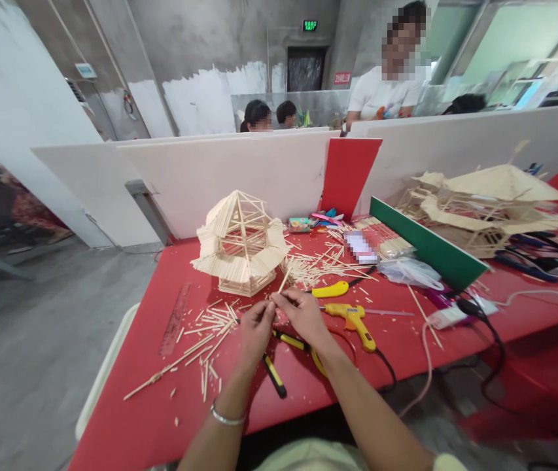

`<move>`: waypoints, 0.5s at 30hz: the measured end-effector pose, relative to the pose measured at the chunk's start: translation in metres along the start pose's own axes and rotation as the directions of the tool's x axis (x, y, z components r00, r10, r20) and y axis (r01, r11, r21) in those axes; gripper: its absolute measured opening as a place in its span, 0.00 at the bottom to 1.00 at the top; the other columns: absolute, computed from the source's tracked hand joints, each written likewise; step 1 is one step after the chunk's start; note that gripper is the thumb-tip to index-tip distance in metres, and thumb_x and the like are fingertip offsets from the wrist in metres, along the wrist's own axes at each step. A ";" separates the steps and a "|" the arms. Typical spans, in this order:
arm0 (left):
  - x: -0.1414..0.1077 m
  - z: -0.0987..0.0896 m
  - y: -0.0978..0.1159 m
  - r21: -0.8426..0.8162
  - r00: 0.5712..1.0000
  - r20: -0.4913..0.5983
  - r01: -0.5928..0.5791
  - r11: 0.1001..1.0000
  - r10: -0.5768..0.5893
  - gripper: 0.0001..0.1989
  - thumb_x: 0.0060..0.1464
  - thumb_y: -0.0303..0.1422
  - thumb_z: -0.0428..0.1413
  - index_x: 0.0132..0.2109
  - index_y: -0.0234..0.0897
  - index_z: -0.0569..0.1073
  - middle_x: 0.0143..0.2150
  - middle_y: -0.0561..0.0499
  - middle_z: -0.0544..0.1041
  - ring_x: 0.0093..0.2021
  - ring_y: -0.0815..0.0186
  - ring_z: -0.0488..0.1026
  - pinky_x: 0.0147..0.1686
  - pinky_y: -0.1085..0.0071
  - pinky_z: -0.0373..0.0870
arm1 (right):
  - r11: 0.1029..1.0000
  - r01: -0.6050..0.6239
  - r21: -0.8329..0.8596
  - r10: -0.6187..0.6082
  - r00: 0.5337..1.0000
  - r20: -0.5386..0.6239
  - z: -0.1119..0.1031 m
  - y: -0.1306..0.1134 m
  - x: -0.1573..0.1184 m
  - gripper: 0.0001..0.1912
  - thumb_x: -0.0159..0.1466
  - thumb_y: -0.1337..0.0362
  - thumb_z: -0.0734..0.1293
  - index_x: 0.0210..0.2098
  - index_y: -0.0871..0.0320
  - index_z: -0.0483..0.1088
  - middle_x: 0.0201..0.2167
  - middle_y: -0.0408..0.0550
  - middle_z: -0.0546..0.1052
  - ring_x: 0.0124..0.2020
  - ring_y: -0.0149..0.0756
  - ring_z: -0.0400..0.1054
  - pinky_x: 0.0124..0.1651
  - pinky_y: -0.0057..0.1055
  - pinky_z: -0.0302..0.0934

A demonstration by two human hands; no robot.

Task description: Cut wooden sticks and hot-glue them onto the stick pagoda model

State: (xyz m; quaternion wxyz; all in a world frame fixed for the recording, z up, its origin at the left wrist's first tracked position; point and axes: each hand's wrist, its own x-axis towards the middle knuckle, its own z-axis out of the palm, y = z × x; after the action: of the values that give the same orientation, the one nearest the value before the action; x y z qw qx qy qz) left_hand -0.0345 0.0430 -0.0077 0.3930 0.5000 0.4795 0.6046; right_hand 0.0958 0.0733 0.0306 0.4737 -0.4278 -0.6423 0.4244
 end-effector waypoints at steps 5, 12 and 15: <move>0.000 0.002 0.000 -0.015 1.000 -0.021 -0.013 1.000 0.012 0.12 0.55 0.41 0.60 0.37 0.36 0.80 0.25 0.52 0.72 0.27 0.68 0.66 0.30 0.73 0.62 | 1.000 -0.003 0.018 0.003 1.000 -0.027 -0.001 0.001 0.001 0.15 0.61 0.51 0.68 0.30 0.56 0.77 0.27 0.44 0.76 0.31 0.34 0.66 0.35 0.29 0.59; -0.001 0.001 0.002 0.042 1.000 0.009 -0.012 0.999 0.012 0.13 0.56 0.41 0.58 0.33 0.35 0.78 0.23 0.53 0.70 0.25 0.70 0.64 0.27 0.74 0.61 | 0.993 -0.008 0.117 0.018 0.996 -0.086 -0.003 -0.002 0.006 0.20 0.63 0.48 0.65 0.40 0.58 0.77 0.33 0.44 0.77 0.36 0.35 0.68 0.41 0.29 0.62; -0.002 0.001 0.000 0.047 1.000 0.008 -0.009 0.999 0.009 0.14 0.56 0.42 0.58 0.31 0.34 0.76 0.23 0.53 0.70 0.24 0.70 0.64 0.26 0.75 0.60 | 0.994 -0.009 0.113 0.019 0.996 -0.087 -0.004 -0.002 0.006 0.18 0.62 0.49 0.67 0.34 0.59 0.77 0.29 0.43 0.75 0.32 0.33 0.66 0.38 0.28 0.61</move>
State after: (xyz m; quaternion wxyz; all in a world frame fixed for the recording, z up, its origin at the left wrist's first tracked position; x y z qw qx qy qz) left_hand -0.0333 0.0416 -0.0078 0.3805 0.5137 0.4898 0.5928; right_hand 0.0984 0.0794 0.0348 0.5220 -0.4231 -0.5928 0.4440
